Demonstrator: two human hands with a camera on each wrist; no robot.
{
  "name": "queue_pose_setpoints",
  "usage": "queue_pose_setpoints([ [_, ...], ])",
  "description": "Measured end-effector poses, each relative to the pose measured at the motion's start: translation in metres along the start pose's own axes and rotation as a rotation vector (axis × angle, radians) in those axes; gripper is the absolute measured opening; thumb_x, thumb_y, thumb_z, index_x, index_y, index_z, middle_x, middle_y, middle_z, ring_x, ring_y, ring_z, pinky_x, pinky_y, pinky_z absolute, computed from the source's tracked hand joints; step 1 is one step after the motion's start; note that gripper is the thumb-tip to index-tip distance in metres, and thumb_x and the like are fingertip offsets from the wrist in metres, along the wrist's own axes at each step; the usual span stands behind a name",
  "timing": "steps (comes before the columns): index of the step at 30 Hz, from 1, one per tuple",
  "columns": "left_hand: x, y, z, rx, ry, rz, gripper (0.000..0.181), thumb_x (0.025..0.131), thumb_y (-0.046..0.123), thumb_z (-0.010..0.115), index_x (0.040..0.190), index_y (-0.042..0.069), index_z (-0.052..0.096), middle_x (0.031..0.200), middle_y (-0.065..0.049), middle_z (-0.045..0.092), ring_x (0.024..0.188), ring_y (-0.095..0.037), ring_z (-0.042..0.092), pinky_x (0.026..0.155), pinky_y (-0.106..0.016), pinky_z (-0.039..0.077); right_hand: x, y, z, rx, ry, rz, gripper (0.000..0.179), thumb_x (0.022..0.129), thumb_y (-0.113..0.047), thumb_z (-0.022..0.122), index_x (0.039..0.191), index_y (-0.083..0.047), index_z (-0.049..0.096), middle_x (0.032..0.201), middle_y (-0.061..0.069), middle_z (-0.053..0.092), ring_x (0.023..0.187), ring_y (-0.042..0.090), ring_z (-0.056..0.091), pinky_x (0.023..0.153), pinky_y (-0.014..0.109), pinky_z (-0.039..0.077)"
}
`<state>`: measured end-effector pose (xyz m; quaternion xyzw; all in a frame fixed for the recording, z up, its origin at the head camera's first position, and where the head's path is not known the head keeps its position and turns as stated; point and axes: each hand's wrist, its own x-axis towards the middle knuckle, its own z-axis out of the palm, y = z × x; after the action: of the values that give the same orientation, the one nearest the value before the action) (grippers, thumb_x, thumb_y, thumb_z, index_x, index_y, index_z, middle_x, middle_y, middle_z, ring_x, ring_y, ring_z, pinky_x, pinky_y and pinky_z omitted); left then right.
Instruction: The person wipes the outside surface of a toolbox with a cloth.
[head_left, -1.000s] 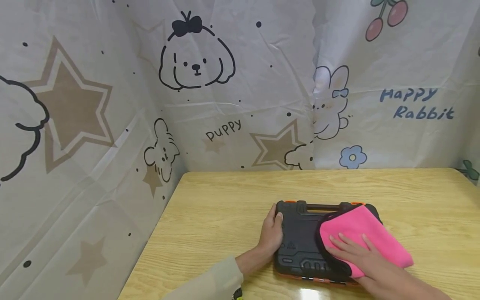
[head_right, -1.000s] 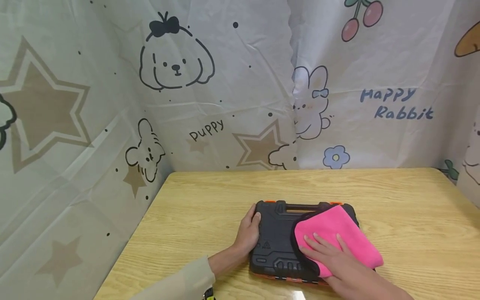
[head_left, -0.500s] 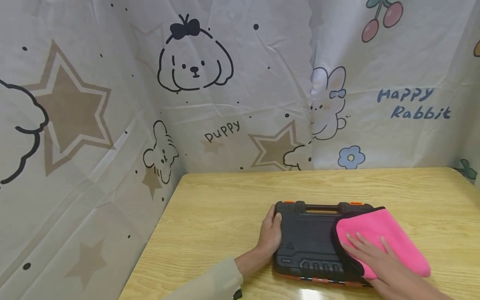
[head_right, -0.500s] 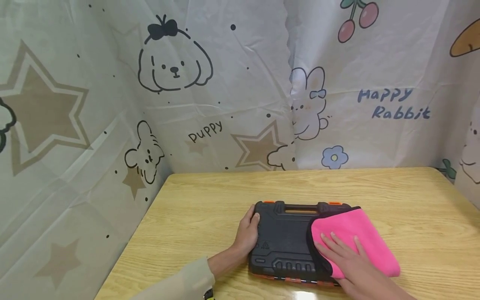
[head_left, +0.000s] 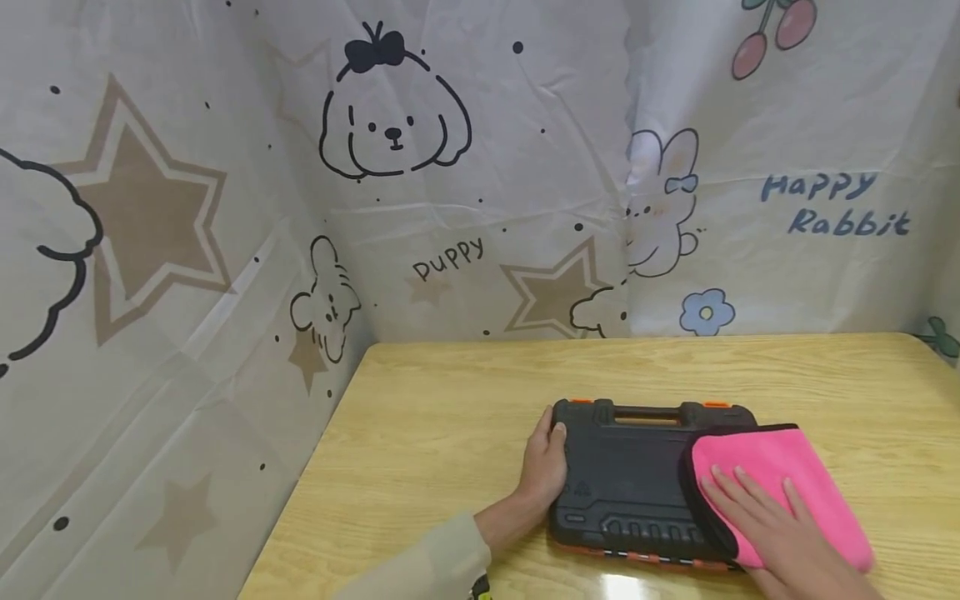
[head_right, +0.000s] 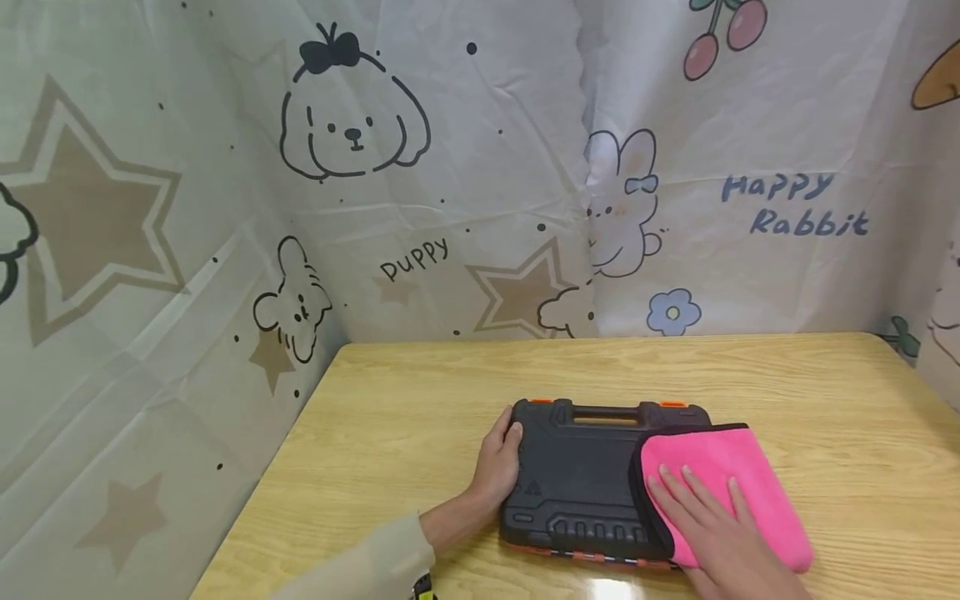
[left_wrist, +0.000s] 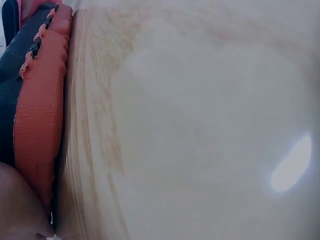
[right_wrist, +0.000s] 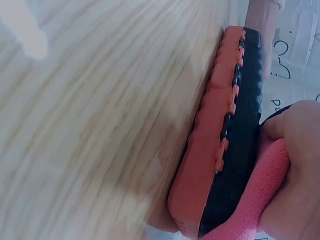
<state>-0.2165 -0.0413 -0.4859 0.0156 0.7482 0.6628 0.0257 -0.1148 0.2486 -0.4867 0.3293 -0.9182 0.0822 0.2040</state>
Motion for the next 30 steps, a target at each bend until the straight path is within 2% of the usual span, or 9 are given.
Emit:
queue_pose_setpoints([
  [4,0.0,0.001,0.001,0.007,0.0,0.005,0.055,0.11,0.022,0.034,0.157,-0.003,0.018,0.162,-0.018,0.022,0.148,-0.034,0.019,0.119,-0.05,0.017,0.002,-0.003,-0.001,-0.034,-0.03,0.014,0.126,0.066,-0.026,0.086,0.162,-0.031,0.004,0.163,-0.016,-0.01,0.144,0.002,-0.02,0.112,0.036,-0.024],
  [7,-0.001,0.003,0.002,0.015,0.008,0.006,0.055,0.11,0.022,0.034,0.157,-0.003,0.02,0.161,-0.018,0.023,0.148,-0.034,0.02,0.119,-0.05,0.018,0.005,-0.005,-0.001,-0.047,-0.028,0.002,0.13,0.062,-0.025,0.088,0.162,-0.031,0.005,0.164,-0.015,-0.009,0.144,0.003,-0.02,0.112,0.035,-0.023],
  [18,0.0,0.001,0.001,0.006,0.02,0.0,0.055,0.11,0.022,0.035,0.157,-0.003,0.019,0.161,-0.018,0.024,0.148,-0.033,0.021,0.119,-0.05,0.018,0.027,-0.024,0.007,-0.053,0.016,-0.127,0.139,0.053,-0.02,0.089,0.162,-0.028,0.003,0.164,-0.013,-0.01,0.147,0.009,-0.017,0.114,0.032,-0.02],
  [23,0.001,-0.001,0.002,0.002,0.027,0.008,0.055,0.11,0.021,0.036,0.156,-0.005,0.021,0.16,-0.02,0.025,0.147,-0.033,0.022,0.118,-0.05,0.019,0.039,-0.035,0.012,-0.026,0.032,-0.184,0.135,0.056,-0.025,0.089,0.162,-0.025,0.006,0.165,-0.011,-0.008,0.148,0.011,-0.015,0.115,0.032,-0.018],
  [25,0.001,-0.002,0.003,0.015,0.04,0.007,0.055,0.109,0.021,0.037,0.155,-0.005,0.023,0.16,-0.02,0.027,0.147,-0.033,0.023,0.118,-0.05,0.02,0.045,-0.041,0.015,-0.027,0.04,-0.204,0.13,0.057,-0.027,0.088,0.162,-0.022,0.012,0.166,-0.006,0.002,0.149,0.012,-0.013,0.117,0.034,-0.016],
  [27,0.001,-0.002,0.003,0.021,0.052,0.01,0.055,0.109,0.02,0.037,0.155,-0.006,0.025,0.159,-0.021,0.028,0.146,-0.034,0.024,0.117,-0.05,0.021,0.051,-0.047,0.017,-0.017,0.029,-0.211,0.122,0.057,-0.024,0.087,0.16,-0.018,0.023,0.165,0.001,0.02,0.149,0.011,-0.013,0.117,0.034,-0.016],
  [28,0.001,-0.002,0.003,0.027,0.055,0.016,0.055,0.109,0.02,0.038,0.154,-0.006,0.025,0.159,-0.021,0.029,0.146,-0.035,0.025,0.117,-0.051,0.022,0.055,-0.051,0.017,-0.003,0.014,-0.208,0.116,0.057,-0.021,0.087,0.158,-0.015,0.029,0.162,0.004,0.028,0.15,0.014,-0.008,0.117,0.034,-0.016],
  [30,0.001,-0.002,0.003,0.034,0.059,0.027,0.054,0.108,0.02,0.038,0.154,-0.007,0.026,0.158,-0.021,0.03,0.145,-0.035,0.026,0.117,-0.051,0.022,0.062,-0.057,0.019,0.021,-0.011,-0.204,0.105,0.057,-0.016,0.085,0.152,-0.011,0.04,0.153,0.01,0.043,0.15,0.012,-0.007,0.116,0.034,-0.017],
])
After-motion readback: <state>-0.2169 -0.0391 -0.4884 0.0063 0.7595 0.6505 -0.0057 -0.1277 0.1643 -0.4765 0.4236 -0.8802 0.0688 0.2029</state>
